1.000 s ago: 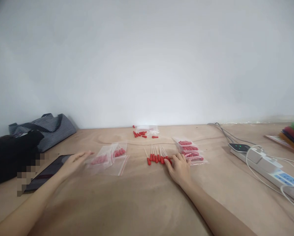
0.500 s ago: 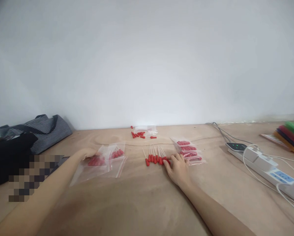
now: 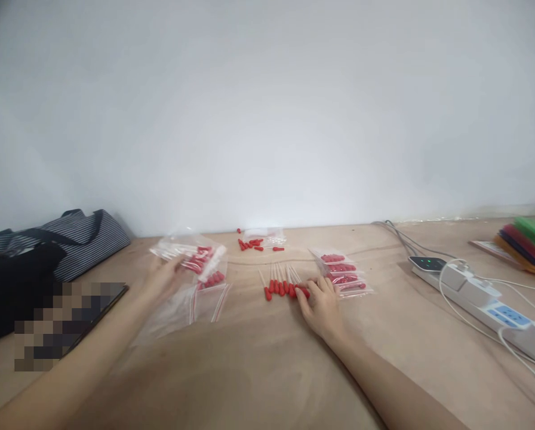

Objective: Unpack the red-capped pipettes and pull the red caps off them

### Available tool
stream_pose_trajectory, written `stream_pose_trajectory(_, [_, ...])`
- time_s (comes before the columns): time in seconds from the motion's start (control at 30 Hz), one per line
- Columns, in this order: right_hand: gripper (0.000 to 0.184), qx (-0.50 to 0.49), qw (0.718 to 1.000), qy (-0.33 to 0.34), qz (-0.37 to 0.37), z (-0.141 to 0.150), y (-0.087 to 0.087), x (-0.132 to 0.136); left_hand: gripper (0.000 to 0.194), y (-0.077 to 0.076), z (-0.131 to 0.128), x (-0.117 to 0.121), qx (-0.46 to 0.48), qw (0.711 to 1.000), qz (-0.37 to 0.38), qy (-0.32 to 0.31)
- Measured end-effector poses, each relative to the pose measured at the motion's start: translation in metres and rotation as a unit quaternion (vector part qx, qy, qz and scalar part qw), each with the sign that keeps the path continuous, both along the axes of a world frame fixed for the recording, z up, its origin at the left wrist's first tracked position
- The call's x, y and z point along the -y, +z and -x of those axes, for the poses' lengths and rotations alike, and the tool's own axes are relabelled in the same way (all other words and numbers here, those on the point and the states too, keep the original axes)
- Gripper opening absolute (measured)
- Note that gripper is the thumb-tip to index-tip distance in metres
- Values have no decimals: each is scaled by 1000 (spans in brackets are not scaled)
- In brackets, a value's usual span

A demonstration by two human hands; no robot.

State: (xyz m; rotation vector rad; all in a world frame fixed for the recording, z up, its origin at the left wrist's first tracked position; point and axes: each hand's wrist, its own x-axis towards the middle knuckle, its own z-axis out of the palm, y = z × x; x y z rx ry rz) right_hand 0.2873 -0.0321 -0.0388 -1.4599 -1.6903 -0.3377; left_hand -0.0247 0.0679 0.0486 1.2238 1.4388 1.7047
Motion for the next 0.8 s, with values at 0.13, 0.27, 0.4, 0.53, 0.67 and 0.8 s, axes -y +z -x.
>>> stream_pose_trajectory(0.13, [15, 13, 996, 88, 17, 18, 7, 12, 18, -30, -47, 57, 156, 961, 138, -183])
stream_pose_trajectory(0.27, [16, 44, 986, 152, 43, 39, 9, 21, 20, -43, -70, 91, 242, 917, 219, -228])
stream_pose_trajectory(0.4, [18, 84, 980, 180, 21, 51, 6, 19, 22, -44, -75, 103, 255, 904, 233, -250])
stream_pose_trajectory(0.53, [15, 124, 974, 189, 14, 54, 5, 16, 25, -46, -66, 112, 201, 895, 263, -298])
stream_pose_trajectory(0.67, [14, 127, 972, 193, 40, 52, 7, 16, 33, -39, -37, 123, 56, 883, 342, -318])
stream_pose_trajectory(0.8, [12, 94, 976, 183, 66, 51, 8, 16, 28, -25, -17, 124, -161, 798, 385, -435])
